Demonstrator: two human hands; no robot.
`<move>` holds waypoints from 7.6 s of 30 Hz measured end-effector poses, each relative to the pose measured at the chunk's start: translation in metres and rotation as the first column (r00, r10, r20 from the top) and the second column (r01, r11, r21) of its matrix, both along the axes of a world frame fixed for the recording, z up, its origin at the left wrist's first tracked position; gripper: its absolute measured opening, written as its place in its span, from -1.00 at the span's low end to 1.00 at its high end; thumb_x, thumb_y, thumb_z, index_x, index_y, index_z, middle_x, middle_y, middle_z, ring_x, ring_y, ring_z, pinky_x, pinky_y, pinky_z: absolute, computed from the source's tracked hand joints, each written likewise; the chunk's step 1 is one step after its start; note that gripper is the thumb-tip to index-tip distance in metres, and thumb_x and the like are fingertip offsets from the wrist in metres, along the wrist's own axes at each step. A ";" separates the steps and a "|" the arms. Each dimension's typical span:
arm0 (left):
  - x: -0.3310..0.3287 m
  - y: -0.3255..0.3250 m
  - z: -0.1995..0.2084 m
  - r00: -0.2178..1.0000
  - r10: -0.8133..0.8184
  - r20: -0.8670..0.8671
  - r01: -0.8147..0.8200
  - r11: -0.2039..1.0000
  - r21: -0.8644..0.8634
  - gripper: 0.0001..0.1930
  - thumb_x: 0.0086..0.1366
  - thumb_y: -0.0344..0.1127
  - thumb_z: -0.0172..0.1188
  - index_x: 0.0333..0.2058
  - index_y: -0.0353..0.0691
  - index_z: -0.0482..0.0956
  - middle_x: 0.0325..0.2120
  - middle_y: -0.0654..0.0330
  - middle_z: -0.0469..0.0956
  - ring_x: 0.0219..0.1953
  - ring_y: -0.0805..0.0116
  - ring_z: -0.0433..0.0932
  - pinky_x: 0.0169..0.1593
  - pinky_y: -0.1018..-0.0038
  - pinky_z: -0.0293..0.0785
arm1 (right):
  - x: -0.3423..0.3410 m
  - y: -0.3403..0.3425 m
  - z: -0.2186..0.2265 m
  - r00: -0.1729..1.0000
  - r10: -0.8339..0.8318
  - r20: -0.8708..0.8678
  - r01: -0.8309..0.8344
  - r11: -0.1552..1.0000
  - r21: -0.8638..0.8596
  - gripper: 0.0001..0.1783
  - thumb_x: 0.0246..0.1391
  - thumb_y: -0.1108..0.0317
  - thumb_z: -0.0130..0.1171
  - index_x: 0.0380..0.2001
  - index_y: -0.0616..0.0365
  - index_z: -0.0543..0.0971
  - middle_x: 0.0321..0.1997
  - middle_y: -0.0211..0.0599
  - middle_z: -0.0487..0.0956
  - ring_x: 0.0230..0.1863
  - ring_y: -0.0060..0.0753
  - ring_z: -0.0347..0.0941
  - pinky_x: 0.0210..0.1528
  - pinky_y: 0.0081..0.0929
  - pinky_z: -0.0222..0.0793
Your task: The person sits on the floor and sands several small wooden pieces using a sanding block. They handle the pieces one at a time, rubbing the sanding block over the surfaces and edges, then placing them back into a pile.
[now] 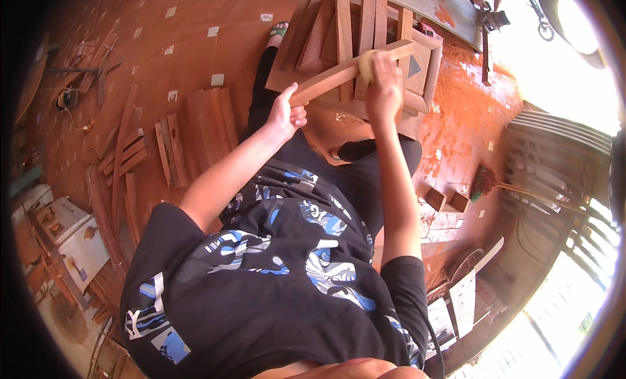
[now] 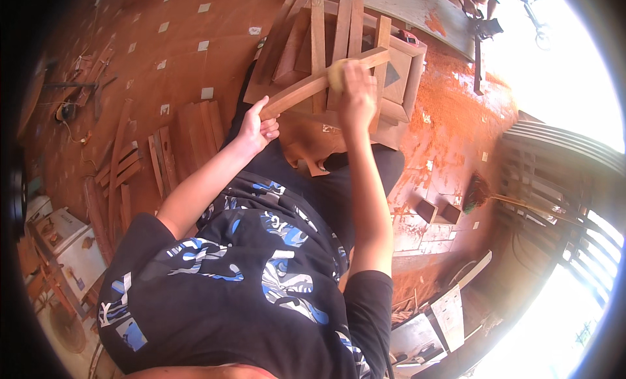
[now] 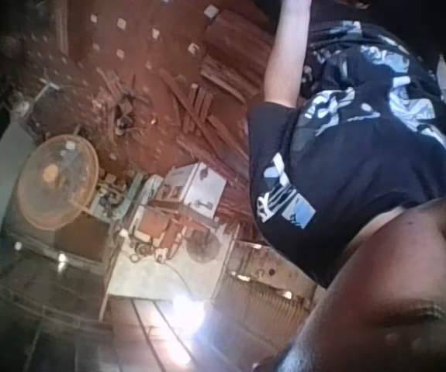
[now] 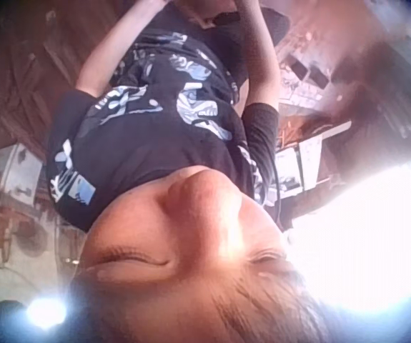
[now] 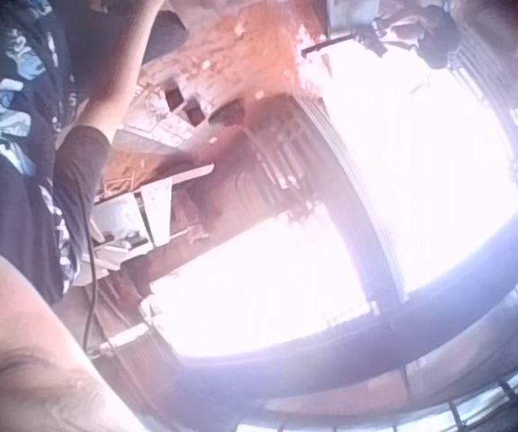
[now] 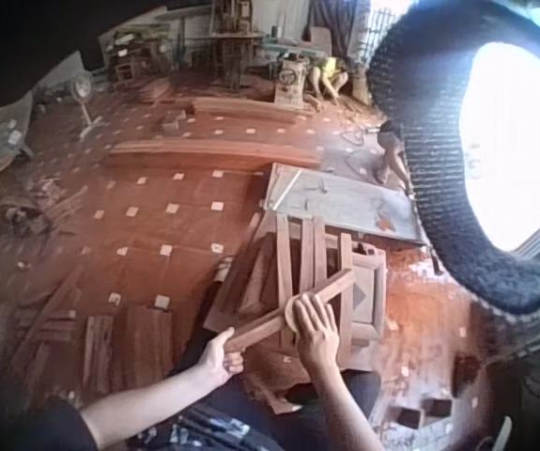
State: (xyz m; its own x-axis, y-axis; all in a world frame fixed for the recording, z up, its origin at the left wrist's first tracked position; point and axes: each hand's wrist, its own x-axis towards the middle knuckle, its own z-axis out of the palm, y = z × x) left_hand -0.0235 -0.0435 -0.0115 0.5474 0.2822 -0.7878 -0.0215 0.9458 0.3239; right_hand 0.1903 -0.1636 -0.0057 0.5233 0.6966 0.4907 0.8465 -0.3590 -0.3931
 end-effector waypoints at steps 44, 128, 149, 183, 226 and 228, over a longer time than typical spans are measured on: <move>0.005 -0.001 0.007 1.000 0.008 0.003 -0.009 0.988 0.152 -0.52 0.43 0.16 0.16 -0.36 -0.22 0.46 -0.82 0.49 -0.05 -0.77 0.58 -0.02 -0.61 0.55 -0.05 | -0.012 0.014 -0.004 0.979 -0.167 0.114 0.170 0.985 -0.016 -0.44 0.04 0.54 0.12 0.16 -0.01 0.60 0.32 -0.43 0.56 0.42 -0.06 0.36 0.41 0.04 0.20; 0.005 0.001 0.004 0.999 0.044 0.008 -0.044 0.987 0.153 -0.59 0.43 0.13 0.18 -0.42 0.01 0.32 -0.80 0.51 -0.05 -0.77 0.60 -0.04 -0.62 0.55 -0.08 | 0.037 0.005 0.006 0.975 -0.078 0.209 0.100 0.990 -0.095 -0.47 0.07 0.63 0.05 0.07 -0.08 0.66 0.23 -0.41 0.63 0.33 -0.02 0.46 0.41 0.14 0.24; 0.005 0.000 0.004 0.997 0.072 0.002 -0.072 0.983 0.171 -0.60 0.44 0.09 0.16 -0.44 0.02 0.29 -0.78 0.50 -0.06 -0.76 0.59 -0.04 -0.63 0.54 -0.08 | 0.012 0.027 -0.010 0.968 -0.154 0.200 0.169 0.984 -0.062 -0.37 -0.03 0.70 0.07 0.10 -0.09 0.65 0.22 -0.43 0.63 0.39 -0.04 0.41 0.50 0.10 0.13; 0.003 0.003 -0.004 0.999 -0.008 -0.042 0.017 0.974 0.227 -0.62 0.41 0.12 0.18 -0.37 -0.02 0.36 -0.77 0.51 -0.01 -0.75 0.61 0.01 -0.61 0.55 -0.01 | 0.038 0.030 0.005 0.966 -0.060 0.250 0.111 0.975 -0.194 -0.55 0.05 0.51 0.13 0.03 -0.02 0.67 0.22 -0.46 0.62 0.37 -0.10 0.40 0.47 0.14 0.17; 0.125 0.022 0.008 0.935 -0.142 -0.325 0.131 -0.712 0.689 -0.92 0.23 -0.34 0.33 -0.29 -0.12 0.66 -0.37 0.16 0.70 -0.36 0.12 0.61 -0.28 0.21 0.59 | 0.048 0.027 0.010 0.998 -0.038 0.050 0.041 0.998 -0.056 -0.53 -0.02 0.60 0.12 -0.02 0.00 0.70 0.14 -0.38 0.68 0.29 -0.15 0.50 0.36 -0.08 0.29; 0.124 0.019 0.009 0.921 -0.130 -0.367 0.181 -0.691 0.699 -0.89 0.23 -0.34 0.32 -0.26 -0.12 0.67 -0.40 0.15 0.69 -0.37 0.11 0.61 -0.28 0.21 0.59 | 0.047 0.018 0.002 0.999 -0.044 0.020 0.045 0.997 -0.062 -0.48 -0.02 0.60 0.14 0.05 0.00 0.66 0.23 -0.38 0.63 0.34 -0.14 0.46 0.40 -0.07 0.26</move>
State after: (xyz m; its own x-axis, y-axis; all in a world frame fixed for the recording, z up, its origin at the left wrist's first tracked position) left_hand 0.1002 -0.0248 -0.0024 0.8271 0.2933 0.4794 0.0396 -0.8813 0.4708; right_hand 0.2370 -0.1459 -0.0037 0.5454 0.7025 0.4571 0.8363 -0.4198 -0.3527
